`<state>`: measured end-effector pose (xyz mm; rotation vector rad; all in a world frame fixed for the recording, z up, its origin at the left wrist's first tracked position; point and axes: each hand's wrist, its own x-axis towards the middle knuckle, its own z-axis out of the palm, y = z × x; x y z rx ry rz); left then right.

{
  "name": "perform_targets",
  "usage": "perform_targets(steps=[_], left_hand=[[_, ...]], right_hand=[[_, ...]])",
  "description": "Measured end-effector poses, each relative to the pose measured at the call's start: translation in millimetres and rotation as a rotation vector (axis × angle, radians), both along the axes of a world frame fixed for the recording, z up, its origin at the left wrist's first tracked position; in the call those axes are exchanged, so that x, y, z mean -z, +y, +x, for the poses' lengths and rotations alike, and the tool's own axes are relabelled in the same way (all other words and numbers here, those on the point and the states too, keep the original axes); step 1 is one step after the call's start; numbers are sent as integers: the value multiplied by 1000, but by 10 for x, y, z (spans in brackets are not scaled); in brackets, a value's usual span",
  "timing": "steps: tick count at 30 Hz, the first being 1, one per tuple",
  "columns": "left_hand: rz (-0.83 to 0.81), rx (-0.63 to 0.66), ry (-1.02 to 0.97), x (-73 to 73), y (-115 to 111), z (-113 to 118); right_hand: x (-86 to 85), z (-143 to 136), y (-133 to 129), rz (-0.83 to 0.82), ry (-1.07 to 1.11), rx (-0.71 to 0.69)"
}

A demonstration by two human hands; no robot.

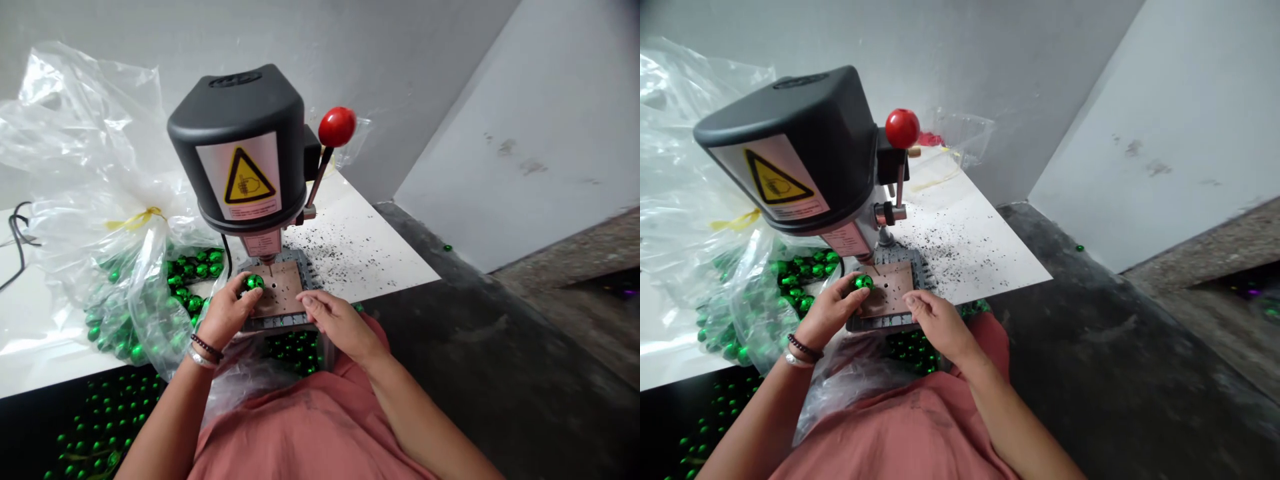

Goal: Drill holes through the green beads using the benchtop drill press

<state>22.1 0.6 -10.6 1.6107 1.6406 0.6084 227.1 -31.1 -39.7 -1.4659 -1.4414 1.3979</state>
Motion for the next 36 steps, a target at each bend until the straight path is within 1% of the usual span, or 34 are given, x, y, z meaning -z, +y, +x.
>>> perform_targets(steps=[3, 6, 12, 15, 19, 25, 31, 36], left_hand=[[26, 56, 62, 2, 108, 64], [39, 63, 103, 34, 157, 122], [-8, -6, 221, 20, 180, 142], [-33, -48, 203, 19, 172, 110], [-20, -50, 190, 26, 163, 101], [-1, 0, 272, -22, 172, 171], [52, 42, 414, -65, 180, 212], [109, 104, 517, -45, 201, 246]], right_hand=[[36, 88, -13, -2, 0, 21], [64, 119, -17, -7, 4, 24], [88, 170, -8, -8, 11, 44], [103, 178, -11, -7, 12, 42], [126, 168, -9, -4, 14, 44], [125, 195, -12, -13, 4, 58], [128, 237, -31, -21, 0, 67], [132, 251, -54, -31, 1, 71]])
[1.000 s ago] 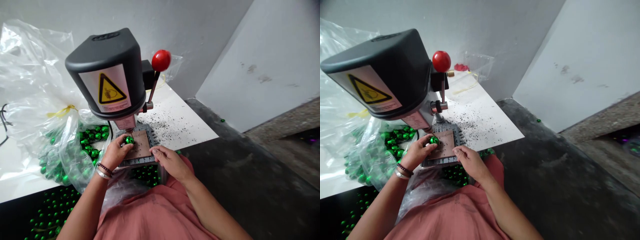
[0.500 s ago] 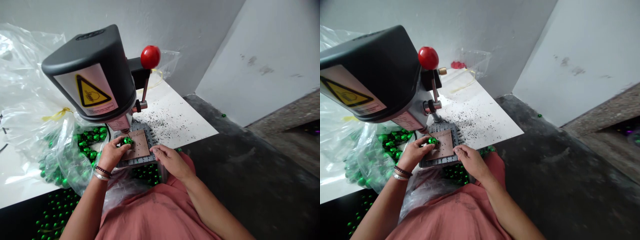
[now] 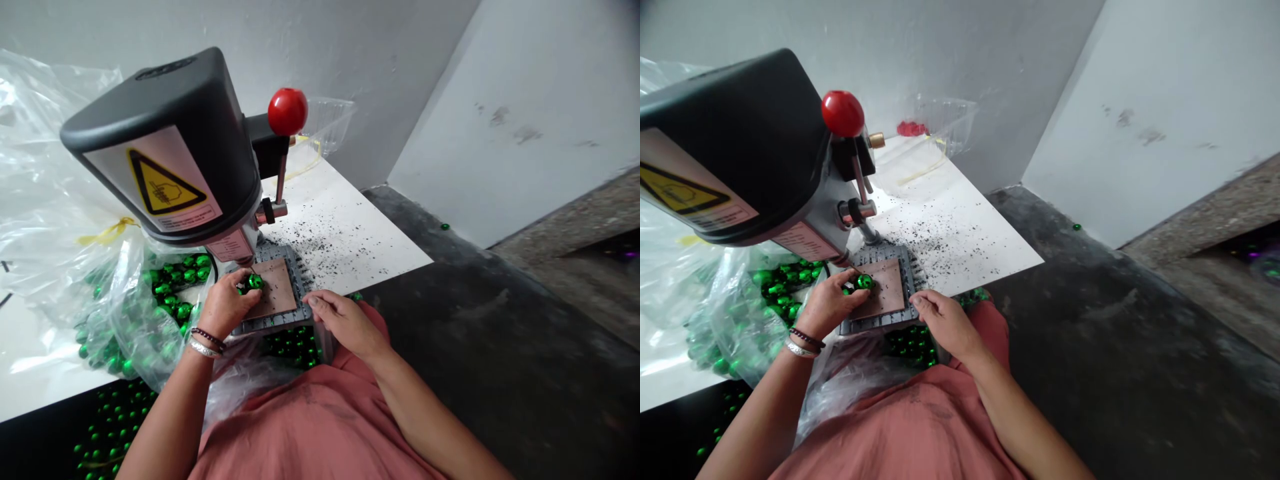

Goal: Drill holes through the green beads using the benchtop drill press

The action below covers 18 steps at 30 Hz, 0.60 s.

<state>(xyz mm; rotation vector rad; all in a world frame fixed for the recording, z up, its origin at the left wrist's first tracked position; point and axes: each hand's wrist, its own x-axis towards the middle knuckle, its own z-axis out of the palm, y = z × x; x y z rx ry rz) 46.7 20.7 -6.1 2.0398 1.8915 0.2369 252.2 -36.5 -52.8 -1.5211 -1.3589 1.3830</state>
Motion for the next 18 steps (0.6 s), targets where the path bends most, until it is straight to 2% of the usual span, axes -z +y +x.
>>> perform_targets(steps=[5, 11, 15, 18], left_hand=[[80, 47, -10, 95, 28, 25], [6, -3, -142, 153, 59, 2], [3, 21, -140, 174, 68, -8], [18, 35, -124, 199, 54, -12]], right_hand=[[-22, 14, -27, -1, -6, 4], [-6, 8, -45, 3, -19, -9], [6, 1, -41, 18, -50, -24], [-61, 30, -6, 64, -92, -19]])
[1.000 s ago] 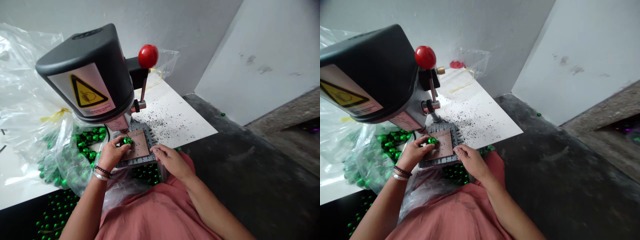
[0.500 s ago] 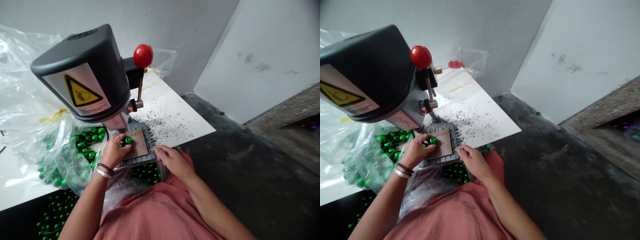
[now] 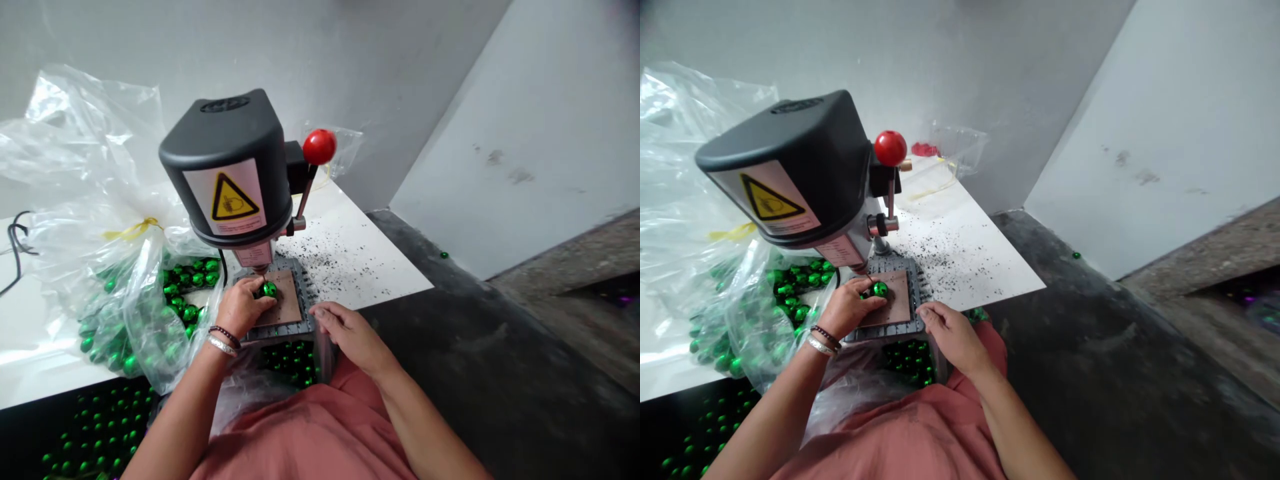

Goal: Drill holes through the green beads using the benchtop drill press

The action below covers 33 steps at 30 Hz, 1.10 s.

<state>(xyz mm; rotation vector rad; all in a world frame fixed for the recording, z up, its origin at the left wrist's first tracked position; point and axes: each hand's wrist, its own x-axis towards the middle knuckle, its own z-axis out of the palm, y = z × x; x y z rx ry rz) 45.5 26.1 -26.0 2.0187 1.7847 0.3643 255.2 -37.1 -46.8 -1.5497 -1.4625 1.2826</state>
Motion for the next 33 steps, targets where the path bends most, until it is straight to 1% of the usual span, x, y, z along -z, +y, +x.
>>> perform_targets(steps=[2, 5, 8, 9, 12, 14, 16, 17, 19, 20, 21, 23, 26, 27, 29, 31, 33], left_hand=[[5, -1, 6, 11, -14, -1], [5, -6, 21, 12, -30, 2], [2, -11, 37, 2, -36, 8], [4, -13, 41, 1, -37, 8], [11, -7, 41, 5, -43, 6], [11, -10, 30, 10, -48, 4], [8, -11, 20, 9, -52, 5], [9, -13, 19, 4, -54, 7], [14, -13, 24, -10, -61, 13], [16, -15, 30, -17, -63, 15], [17, -17, 34, -21, -64, 17], [7, -22, 40, -20, -61, 18], [-9, -26, 41, -6, -50, 12], [-10, -23, 37, -4, -47, 10], [-8, -10, 30, -6, -47, 5], [-8, -4, 32, -19, -51, 3], [-10, 1, 37, -35, -57, 2]], right_hand=[[-106, 42, 57, 56, -32, 20], [-368, 111, 200, 173, -71, 104], [-706, 131, 396, 344, -89, 258], [-822, 122, 469, 435, -87, 313], [-1176, 70, 670, 679, -52, 395], [-1422, 29, 761, 801, -13, 448], [-1671, -14, 806, 877, -49, 438], [-1788, -39, 817, 894, -108, 401], [-1983, -98, 846, 889, -277, 317], [-2052, -130, 872, 865, -360, 289], [-2099, -162, 909, 832, -435, 272], [-2129, -219, 1008, 818, -523, 234], [-2077, -280, 1148, 897, -539, 202], [-2057, -297, 1169, 912, -542, 218], [-2034, -328, 1151, 894, -574, 299], [-2030, -359, 1050, 840, -638, 386], [-2013, -384, 885, 803, -705, 436]])
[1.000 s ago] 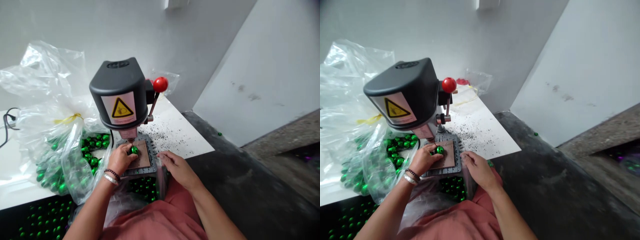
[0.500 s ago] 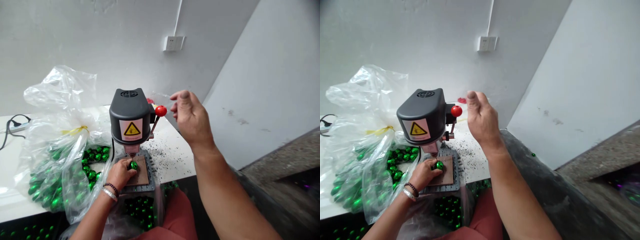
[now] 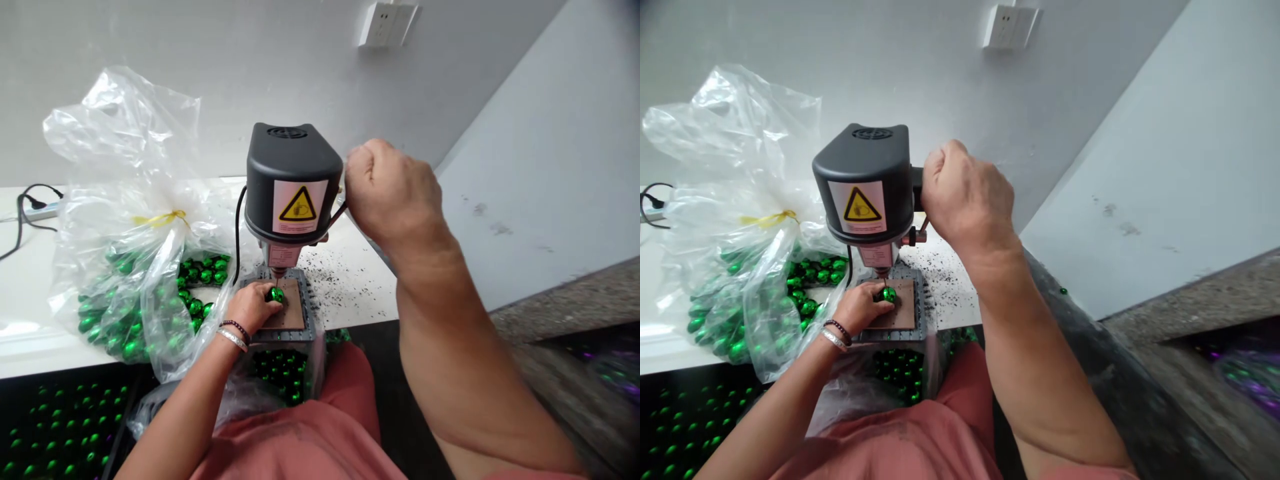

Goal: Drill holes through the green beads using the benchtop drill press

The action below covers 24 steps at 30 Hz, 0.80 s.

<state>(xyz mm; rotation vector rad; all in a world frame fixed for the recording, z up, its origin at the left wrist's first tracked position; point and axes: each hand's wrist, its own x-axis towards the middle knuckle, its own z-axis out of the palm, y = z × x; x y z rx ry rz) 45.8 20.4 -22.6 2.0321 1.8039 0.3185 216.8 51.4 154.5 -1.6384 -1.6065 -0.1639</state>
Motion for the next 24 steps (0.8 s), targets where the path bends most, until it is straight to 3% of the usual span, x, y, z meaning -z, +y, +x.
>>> perform_targets(steps=[3, 7, 13, 18, 24], left_hand=[[-5, 14, 5, -14, -3, 0], [3, 19, 11, -1, 5, -1], [11, 6, 25, 23, 6, 7], [22, 13, 32, 33, -5, 10], [16, 10, 26, 25, -12, 12]], right_hand=[[122, -16, -296, 32, -49, 26], [484, -5, -613, 187, -124, -2], [969, -6, -718, 402, -192, -32], [1140, -34, -683, 465, -136, -30], [1231, -74, -669, 520, -88, -16]])
